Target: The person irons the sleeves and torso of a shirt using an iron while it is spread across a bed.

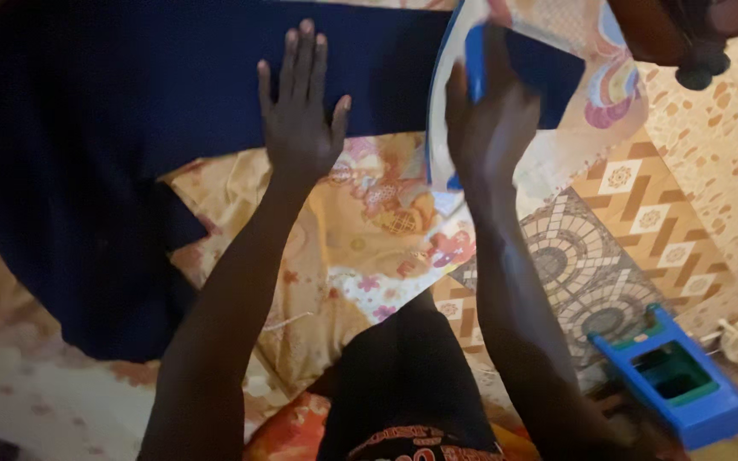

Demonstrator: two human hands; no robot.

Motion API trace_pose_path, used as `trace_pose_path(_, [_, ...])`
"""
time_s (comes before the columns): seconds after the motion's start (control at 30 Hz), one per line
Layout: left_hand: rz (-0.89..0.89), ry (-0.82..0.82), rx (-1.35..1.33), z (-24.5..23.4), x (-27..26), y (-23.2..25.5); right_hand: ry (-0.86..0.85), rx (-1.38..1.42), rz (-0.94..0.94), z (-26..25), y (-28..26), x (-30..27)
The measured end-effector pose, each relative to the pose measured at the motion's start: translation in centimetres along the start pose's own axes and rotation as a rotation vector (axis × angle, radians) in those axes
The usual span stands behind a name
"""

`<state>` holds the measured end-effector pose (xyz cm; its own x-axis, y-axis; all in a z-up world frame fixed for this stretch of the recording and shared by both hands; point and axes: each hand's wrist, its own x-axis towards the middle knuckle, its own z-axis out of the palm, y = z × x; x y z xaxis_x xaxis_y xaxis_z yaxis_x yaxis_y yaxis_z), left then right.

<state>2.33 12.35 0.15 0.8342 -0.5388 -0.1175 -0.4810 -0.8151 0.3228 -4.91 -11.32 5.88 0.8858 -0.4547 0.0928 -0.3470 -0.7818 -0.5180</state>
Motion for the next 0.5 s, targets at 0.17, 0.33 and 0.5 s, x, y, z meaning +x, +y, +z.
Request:
trace_pose_path(0.17, [0.025, 0.025, 0.059, 0.4, 0.2, 0.0, 0.047, -0.039, -0.033, -0.5, 0.8, -1.2])
trace_pose_path(0.33, [0.006, -0.001, 0.041, 0.7, -0.3, 0.0, 0.017, 0.033, -0.007, 0.1, 1.7, -0.3])
trace_pose_path(0.5, [0.03, 0.024, 0.053, 0.3, 0.3, 0.4, -0.119, -0.083, 0.089, -2.7, -0.3, -3.9])
